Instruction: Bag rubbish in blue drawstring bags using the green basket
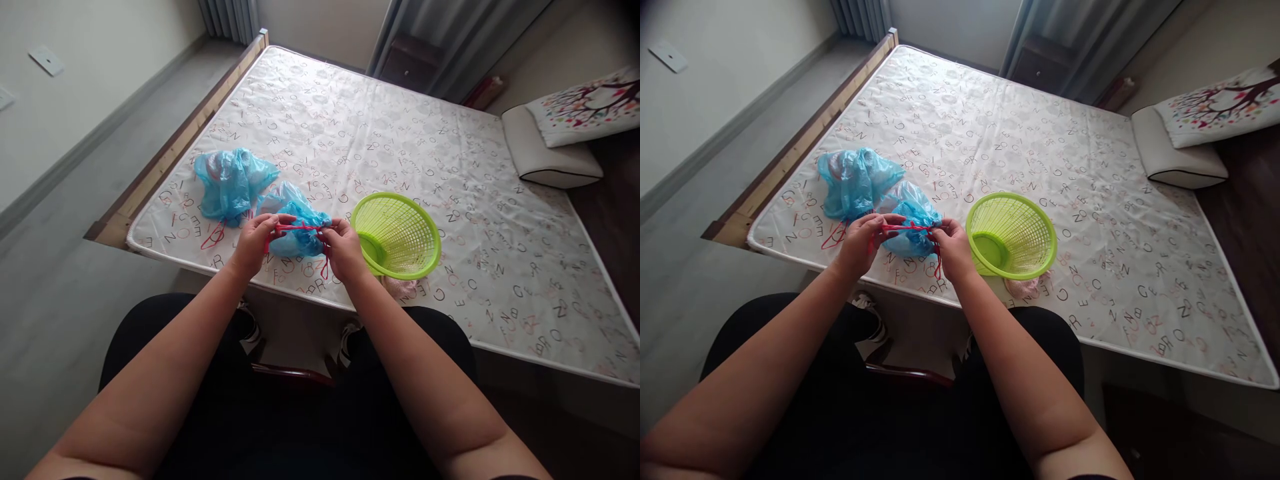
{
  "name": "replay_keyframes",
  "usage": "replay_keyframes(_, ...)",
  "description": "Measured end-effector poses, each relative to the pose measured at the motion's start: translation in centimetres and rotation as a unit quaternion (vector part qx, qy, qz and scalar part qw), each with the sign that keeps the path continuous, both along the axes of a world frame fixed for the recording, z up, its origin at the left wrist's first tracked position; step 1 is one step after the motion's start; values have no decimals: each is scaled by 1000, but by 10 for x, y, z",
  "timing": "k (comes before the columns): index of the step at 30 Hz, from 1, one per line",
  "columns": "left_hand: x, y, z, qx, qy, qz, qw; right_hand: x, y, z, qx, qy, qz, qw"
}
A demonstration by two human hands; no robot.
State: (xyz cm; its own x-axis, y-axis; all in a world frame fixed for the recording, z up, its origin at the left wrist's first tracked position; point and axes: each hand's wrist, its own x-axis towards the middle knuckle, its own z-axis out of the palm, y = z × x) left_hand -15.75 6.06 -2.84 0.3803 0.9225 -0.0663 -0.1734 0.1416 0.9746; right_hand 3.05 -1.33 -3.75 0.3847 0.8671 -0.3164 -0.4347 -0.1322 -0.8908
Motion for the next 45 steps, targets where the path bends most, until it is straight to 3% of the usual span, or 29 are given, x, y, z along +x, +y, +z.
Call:
replay_keyframes(3, 1, 0, 1, -20, -14, -43, 999, 0, -1, -1, 0, -5, 18, 1000)
replay_keyframes(6, 4, 2, -5, -5, 34, -33, 999, -1, -2, -2, 13, -16, 42, 999)
replay_keyframes(12, 2, 3, -13, 102, 142, -130, 976, -2, 0, -5, 61, -15, 41, 997)
replay_keyframes(16, -1, 5, -13, 168, 200, -110, 959, 2, 0, 0, 61, 18, 26, 998)
replay_keyframes(23, -4, 7, -20, 167, 227, -155, 947, 5, -3, 7, 57, 87, 36, 994)
replay_keyframes(29, -3, 9, -14, 135, 174, -100, 970, 14, -1, 6, 74, 83, 6, 994)
replay_keyframes(34, 3, 8, -17, 86, 113, -86, 986, 6, -1, 2, 59, 83, 124, 987)
replay_keyframes(38, 3, 10, -19, 90, 106, -64, 988, -3, -5, -1, 68, -30, 211, 975)
replay_keyframes(42, 1, 14, -21, 64, 66, -3, 996, 1, -6, -6, 31, -174, 188, 966)
replay_keyframes(45, 0, 14, -19, 48, 47, 26, 997, 5, -4, -8, -2, -215, 175, 961)
